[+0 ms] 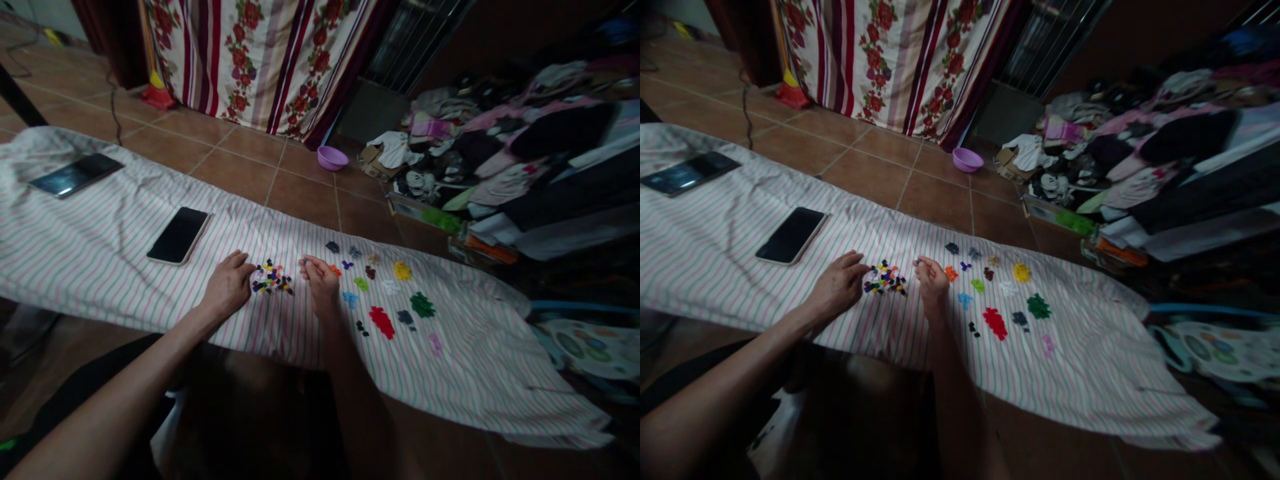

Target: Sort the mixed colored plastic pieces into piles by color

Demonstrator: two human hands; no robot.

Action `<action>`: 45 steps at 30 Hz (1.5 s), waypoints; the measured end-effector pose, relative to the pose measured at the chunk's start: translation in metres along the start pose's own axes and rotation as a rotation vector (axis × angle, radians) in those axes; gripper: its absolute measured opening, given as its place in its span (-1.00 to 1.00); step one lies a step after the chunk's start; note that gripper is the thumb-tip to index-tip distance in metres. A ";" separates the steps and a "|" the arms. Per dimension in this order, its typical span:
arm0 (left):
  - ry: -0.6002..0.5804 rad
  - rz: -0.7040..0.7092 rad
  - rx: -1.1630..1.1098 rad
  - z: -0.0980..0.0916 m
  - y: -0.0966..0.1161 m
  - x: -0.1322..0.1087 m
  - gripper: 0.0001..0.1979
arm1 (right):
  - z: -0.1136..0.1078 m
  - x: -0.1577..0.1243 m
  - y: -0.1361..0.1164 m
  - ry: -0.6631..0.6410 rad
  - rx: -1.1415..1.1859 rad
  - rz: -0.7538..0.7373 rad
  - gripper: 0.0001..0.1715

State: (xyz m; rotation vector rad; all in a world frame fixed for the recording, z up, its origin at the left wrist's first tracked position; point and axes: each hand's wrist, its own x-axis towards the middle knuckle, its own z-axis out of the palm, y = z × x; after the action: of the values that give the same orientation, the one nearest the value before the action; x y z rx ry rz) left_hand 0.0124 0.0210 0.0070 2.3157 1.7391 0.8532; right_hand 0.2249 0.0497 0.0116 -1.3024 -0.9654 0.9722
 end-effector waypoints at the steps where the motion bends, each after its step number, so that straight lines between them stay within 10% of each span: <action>1: 0.001 -0.002 0.000 0.000 0.000 0.000 -0.67 | 0.000 0.000 0.000 0.011 0.014 0.005 -0.62; 19: -0.059 -0.025 0.020 -0.006 0.005 0.001 -0.65 | -0.054 0.031 -0.008 0.183 -0.221 -0.135 -0.56; 26: -0.040 -0.023 0.013 -0.004 0.005 0.000 -0.67 | -0.081 0.065 -0.013 0.212 -0.727 -0.205 -0.76; 45: -0.046 -0.023 0.019 -0.005 0.006 0.001 -0.66 | -0.079 0.097 -0.025 0.068 -1.362 -0.238 -0.73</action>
State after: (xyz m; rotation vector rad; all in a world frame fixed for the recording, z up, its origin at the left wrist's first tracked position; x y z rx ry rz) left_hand 0.0153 0.0185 0.0141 2.3034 1.7588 0.7776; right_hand 0.3303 0.1164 0.0359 -2.1880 -1.7819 -0.0590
